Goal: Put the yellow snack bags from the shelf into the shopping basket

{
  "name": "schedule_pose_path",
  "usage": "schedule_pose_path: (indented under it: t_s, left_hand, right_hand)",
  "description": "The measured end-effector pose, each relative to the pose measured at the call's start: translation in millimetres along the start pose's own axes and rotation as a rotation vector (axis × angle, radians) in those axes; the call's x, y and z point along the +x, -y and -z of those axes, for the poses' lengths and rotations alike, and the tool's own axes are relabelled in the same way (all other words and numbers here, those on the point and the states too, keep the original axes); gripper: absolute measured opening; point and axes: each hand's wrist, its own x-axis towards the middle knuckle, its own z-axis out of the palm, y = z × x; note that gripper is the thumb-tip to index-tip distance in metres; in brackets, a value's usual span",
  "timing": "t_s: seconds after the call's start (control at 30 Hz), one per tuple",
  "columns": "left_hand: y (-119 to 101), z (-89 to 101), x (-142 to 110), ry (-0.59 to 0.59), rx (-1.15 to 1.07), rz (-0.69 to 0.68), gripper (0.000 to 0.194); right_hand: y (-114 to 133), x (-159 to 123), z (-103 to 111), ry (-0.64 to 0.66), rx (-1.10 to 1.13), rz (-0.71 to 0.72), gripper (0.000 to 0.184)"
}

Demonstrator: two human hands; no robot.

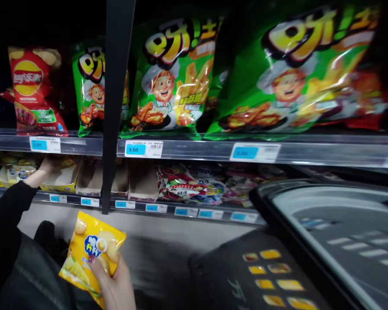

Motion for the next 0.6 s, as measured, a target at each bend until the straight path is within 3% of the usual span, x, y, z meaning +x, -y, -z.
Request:
schedule_pose_path:
  t_s: [0.07, 0.2, 0.27, 0.33, 0.43, 0.6]
  left_hand:
    - [-10, 15.3, -36, 0.045, -0.07, 0.065, 0.033]
    - [-24, 44.6, -135, 0.167, -0.211, 0.157, 0.045]
    - [-28, 47.8, -181, 0.219, -0.396, 0.183, 0.052]
    - [-31, 41.2, -215, 0.267, -0.411, 0.147, 0.05]
    - [-36, 21.3, -243, 0.31, -0.336, 0.071, 0.05]
    - [-36, -3.5, -257, 0.32, -0.117, -0.009, 0.049]
  right_hand:
    - [1, 0, -1, -0.005, -0.011, 0.04, 0.051]
    - [0, 3, -3, -0.007, -0.012, 0.138, 0.048]
    - [-4, 5, -5, -0.001, -0.007, 0.161, 0.048]
    - [-8, 6, -8, 0.02, -0.001, 0.173, 0.05]
    - [-10, 3, -10, 0.077, 0.031, 0.179, 0.055]
    - [2, -11, -12, 0.173, 0.119, 0.114, 0.05]
